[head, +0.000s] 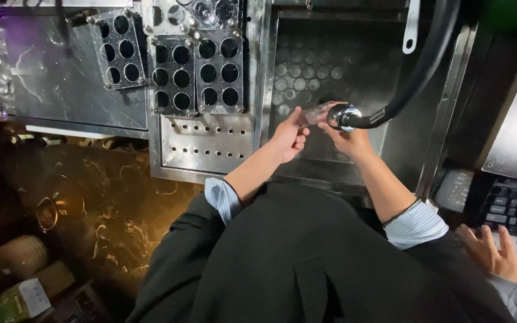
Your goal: The person repeatedly picks up small glass tumblers from a metal rack, rinses them under a running faucet, and places them back into the rack. The camera is extremely unstable throughout the process.
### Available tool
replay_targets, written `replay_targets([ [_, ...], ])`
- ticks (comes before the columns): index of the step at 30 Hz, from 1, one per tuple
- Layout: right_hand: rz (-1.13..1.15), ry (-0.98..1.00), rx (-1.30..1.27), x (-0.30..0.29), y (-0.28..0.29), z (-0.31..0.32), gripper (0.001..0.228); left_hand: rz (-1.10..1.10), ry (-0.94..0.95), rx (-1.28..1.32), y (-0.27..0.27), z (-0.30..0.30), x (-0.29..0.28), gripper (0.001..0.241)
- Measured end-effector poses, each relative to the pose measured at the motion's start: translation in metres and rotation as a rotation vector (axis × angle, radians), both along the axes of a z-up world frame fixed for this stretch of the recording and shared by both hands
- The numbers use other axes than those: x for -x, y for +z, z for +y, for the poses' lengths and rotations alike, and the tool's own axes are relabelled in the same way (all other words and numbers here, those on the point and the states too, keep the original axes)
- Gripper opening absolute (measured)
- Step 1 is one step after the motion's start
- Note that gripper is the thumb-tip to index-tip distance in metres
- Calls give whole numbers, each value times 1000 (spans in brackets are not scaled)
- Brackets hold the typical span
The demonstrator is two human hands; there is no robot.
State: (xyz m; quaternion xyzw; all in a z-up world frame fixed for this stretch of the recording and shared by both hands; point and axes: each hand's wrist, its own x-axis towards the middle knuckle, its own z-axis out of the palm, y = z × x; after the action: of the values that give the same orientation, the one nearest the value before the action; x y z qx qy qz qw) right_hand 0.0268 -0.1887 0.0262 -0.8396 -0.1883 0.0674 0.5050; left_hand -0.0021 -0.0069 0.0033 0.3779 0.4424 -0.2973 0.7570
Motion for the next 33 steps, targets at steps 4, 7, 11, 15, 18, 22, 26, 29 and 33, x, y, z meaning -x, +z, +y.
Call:
replay_targets([
  [4, 31, 43, -182, -6, -1, 4, 18, -37, 15, -90, -38, -1, -1, 44],
  [7, -45, 59, -227, -9, -17, 4, 16, -68, 246, 11, -38, -1, -5, 23],
  [11, -24, 58, -150, -7, 10, 5, 24, -78, 271, 145, -63, -4, 0, 10],
  [15, 21, 44, -173, -14, 9, 0, 17, 47, 156, 145, -24, -2, -1, 36],
  [18, 137, -21, -203, -8, -42, -14, 18, 34, 77, 126, -16, -4, -4, 48],
  [22, 275, 30, -247, -33, 11, -7, 3, -24, 63, 50, 9, 5, -11, 41],
  [26, 427, -169, -25, -76, -85, -46, 27, -446, -235, -502, 6, 4, -8, 20],
  [29, 584, -540, -72, -116, -109, -49, 22, -743, -489, -771, 10, 10, -11, 33],
  [33, 530, -773, 208, -165, -196, -87, 63, -805, -605, -804, 37, 24, -17, 39],
])
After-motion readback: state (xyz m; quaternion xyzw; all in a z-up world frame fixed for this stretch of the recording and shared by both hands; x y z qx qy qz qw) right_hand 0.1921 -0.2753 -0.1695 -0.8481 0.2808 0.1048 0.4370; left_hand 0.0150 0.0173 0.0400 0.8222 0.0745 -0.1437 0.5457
